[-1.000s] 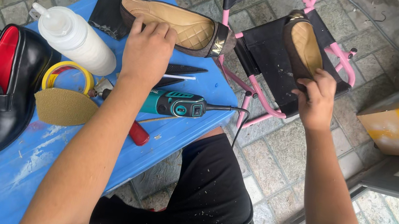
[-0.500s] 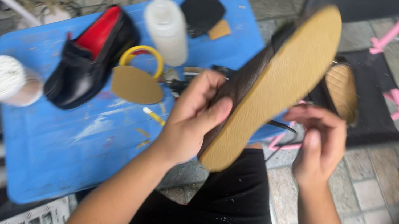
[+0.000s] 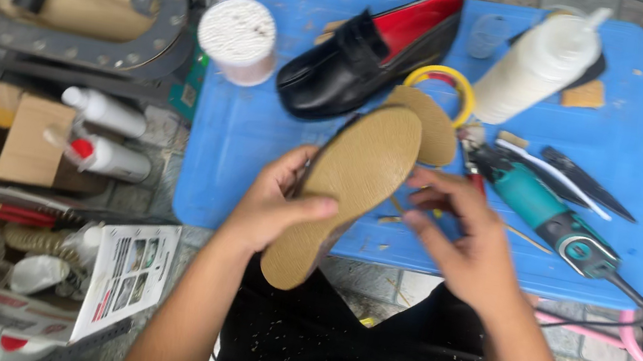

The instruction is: The person uses a small yellow tool to scrape and clean the edges of a shoe sole, removing old adhesive or debris. They rotate the shoe to access different sides and compare it with another shoe. The person then removes the insole from the shoe and continues to scrape the interior edges of the shoe's upper.

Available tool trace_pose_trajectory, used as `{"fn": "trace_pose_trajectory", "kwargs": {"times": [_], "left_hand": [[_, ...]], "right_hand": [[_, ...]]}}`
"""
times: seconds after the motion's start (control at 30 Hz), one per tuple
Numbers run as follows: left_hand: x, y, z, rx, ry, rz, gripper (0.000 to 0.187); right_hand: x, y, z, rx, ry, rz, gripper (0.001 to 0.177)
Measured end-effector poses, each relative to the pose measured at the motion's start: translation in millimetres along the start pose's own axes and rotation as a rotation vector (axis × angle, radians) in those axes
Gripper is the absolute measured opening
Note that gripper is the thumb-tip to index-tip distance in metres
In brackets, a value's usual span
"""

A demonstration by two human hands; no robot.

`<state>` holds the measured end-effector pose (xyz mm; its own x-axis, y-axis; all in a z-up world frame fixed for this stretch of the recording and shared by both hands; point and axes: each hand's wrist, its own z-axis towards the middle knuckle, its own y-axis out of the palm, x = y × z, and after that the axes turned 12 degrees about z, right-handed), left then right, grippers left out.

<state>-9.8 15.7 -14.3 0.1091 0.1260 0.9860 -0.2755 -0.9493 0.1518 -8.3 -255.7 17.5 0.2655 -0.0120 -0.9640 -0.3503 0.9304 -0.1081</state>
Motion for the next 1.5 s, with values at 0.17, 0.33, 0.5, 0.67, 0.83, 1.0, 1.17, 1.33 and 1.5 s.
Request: {"fn": "trace_pose_trajectory", "kwargs": {"times": [0.17,0.33,0.5,0.67,0.83,1.0,1.17,1.33,1.5], "left_hand": [[-20,-33,1,0.038,-0.253,-0.708,0.055],[-65,-5,20,-0.116,-0.018,-0.762,0.058],[-73,33,37,-0.036,-0.013,-0.395,0.072],[-39,49,31,0.172,0.122,0.141,0.077],[-11,51,19,0.140,0.172,-0.016,0.087],[-19,55,19,0.240,0.307,-0.145,0.083],[-22,57,23,0.341,0.365,-0.287,0.084],[-19,60,24,0.516,0.395,-0.366,0.085],[-18,73,24,0.524,0.490,-0.519,0.076]], "right_hand": [[2,-10,10,0.099,0.080,0.014,0.036],[9,16,9,-0.054,0.053,0.170,0.037],[18,39,17,-0.073,-0.098,0.112,0.035],[48,31,20,0.147,0.177,0.565,0.026],[60,19,16,0.096,0.173,0.643,0.019],[45,12,18,0.004,0.163,0.469,0.025],[16,10,14,-0.073,0.086,0.307,0.034],[18,13,4,-0.068,-0.018,0.414,0.056],[27,24,-13,0.029,0.124,0.581,0.090]]}}
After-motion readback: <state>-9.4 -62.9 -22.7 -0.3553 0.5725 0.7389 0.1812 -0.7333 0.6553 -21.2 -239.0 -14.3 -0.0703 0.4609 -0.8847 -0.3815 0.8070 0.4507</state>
